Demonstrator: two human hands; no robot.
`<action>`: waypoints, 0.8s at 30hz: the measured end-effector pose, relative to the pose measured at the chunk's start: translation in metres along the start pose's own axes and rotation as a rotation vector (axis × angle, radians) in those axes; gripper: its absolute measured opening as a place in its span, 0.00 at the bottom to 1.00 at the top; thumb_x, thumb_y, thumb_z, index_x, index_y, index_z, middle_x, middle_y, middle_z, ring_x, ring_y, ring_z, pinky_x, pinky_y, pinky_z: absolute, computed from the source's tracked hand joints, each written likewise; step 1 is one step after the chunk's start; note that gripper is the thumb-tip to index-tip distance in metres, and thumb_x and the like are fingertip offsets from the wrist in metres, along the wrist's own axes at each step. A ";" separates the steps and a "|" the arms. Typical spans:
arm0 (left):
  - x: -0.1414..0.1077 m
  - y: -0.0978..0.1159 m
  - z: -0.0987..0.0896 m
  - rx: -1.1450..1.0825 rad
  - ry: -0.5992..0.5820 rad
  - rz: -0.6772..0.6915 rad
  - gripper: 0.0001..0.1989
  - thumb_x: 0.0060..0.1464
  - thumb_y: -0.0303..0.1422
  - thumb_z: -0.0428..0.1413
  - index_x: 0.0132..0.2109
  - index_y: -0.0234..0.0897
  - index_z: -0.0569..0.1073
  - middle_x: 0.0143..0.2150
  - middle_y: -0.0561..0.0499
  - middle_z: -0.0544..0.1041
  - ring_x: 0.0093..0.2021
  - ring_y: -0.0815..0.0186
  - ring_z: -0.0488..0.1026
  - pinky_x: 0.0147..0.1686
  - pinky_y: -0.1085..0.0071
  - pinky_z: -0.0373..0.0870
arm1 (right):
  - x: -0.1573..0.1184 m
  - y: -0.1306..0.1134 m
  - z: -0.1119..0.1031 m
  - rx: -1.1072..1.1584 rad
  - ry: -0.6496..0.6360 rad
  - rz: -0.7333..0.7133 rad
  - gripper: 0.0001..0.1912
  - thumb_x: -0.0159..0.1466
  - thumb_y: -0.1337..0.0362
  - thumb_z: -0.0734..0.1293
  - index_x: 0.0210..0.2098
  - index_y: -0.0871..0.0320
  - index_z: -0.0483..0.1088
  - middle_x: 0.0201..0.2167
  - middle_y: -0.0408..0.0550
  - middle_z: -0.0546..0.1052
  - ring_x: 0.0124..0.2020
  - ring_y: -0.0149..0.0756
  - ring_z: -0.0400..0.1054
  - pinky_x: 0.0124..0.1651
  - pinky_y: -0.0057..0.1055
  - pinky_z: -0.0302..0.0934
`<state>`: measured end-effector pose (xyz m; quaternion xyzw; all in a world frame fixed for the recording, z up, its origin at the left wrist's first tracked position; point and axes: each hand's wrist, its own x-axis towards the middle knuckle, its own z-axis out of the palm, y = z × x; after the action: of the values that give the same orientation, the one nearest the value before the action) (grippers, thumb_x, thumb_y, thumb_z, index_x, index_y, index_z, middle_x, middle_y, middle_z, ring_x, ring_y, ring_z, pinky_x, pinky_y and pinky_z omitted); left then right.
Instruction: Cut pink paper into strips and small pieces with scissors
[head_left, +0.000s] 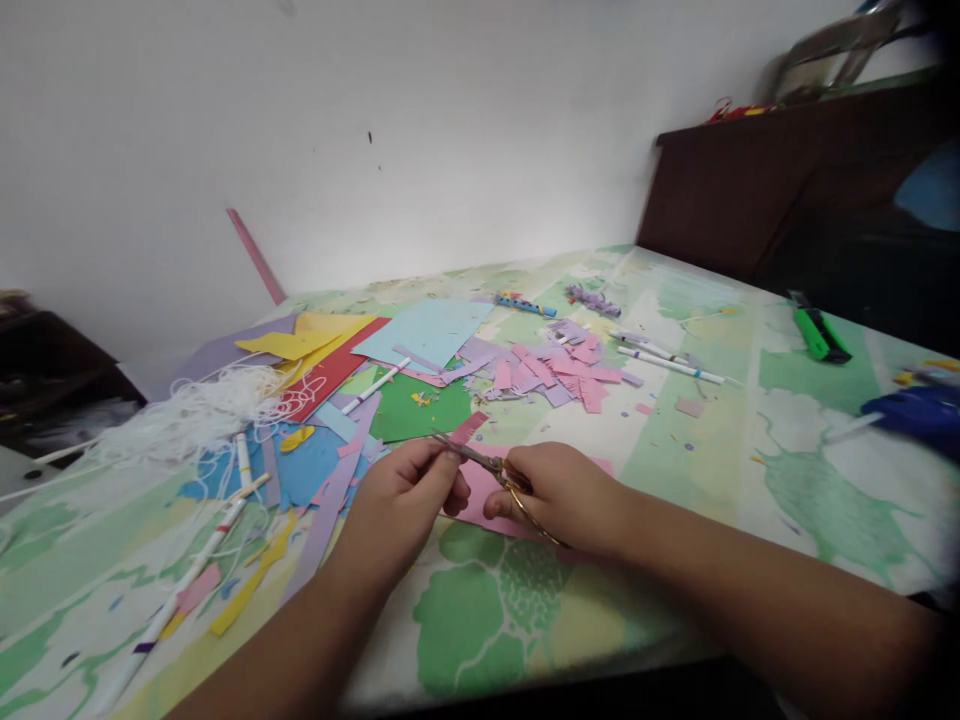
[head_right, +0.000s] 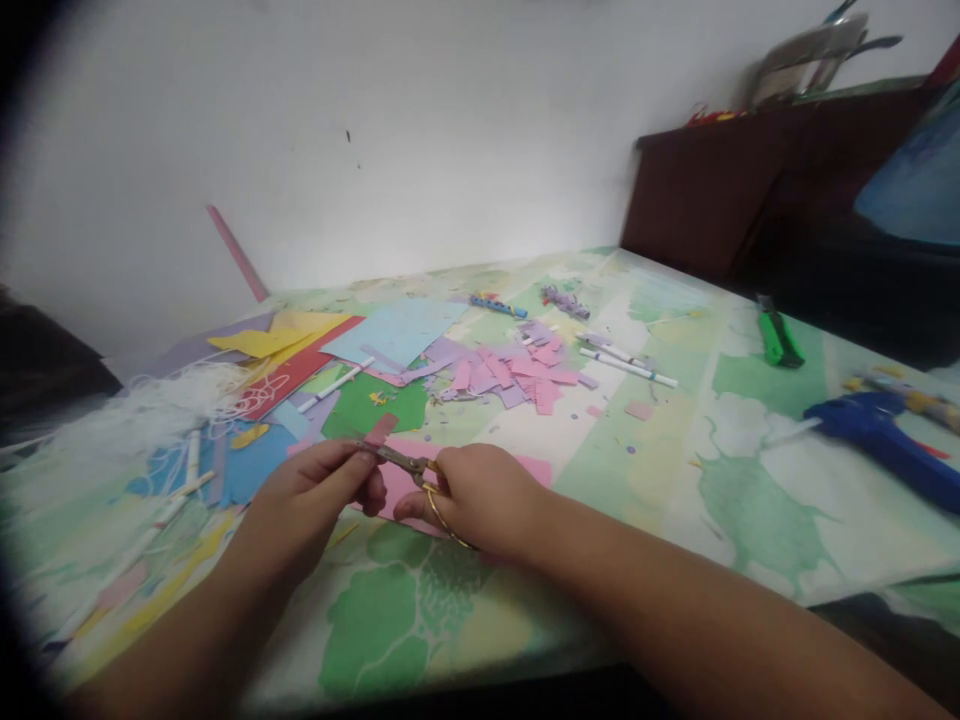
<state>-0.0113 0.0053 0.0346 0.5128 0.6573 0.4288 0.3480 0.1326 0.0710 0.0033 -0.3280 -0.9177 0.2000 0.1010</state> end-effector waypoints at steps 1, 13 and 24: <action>0.000 -0.001 0.001 -0.036 -0.006 -0.012 0.09 0.45 0.34 0.47 0.23 0.35 0.66 0.19 0.54 0.68 0.20 0.72 0.65 0.23 0.76 0.61 | 0.000 0.000 0.000 0.002 -0.002 0.008 0.22 0.53 0.47 0.53 0.22 0.60 0.62 0.17 0.41 0.63 0.18 0.25 0.51 0.19 0.22 0.41; 0.000 -0.003 -0.001 -0.064 0.002 -0.013 0.11 0.45 0.34 0.47 0.22 0.34 0.66 0.19 0.54 0.69 0.20 0.72 0.66 0.22 0.76 0.62 | 0.000 0.000 0.000 0.015 -0.008 0.041 0.18 0.52 0.49 0.56 0.24 0.59 0.62 0.18 0.42 0.64 0.18 0.25 0.51 0.19 0.22 0.41; -0.001 -0.004 -0.001 0.012 -0.022 -0.010 0.11 0.46 0.34 0.46 0.22 0.35 0.66 0.18 0.55 0.68 0.20 0.73 0.65 0.23 0.77 0.61 | 0.001 0.000 0.001 0.021 -0.005 -0.004 0.18 0.53 0.50 0.55 0.21 0.59 0.60 0.17 0.41 0.63 0.18 0.24 0.51 0.18 0.21 0.41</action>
<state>-0.0131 0.0036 0.0313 0.5161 0.6587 0.4174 0.3543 0.1314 0.0716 0.0028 -0.3247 -0.9165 0.2102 0.1024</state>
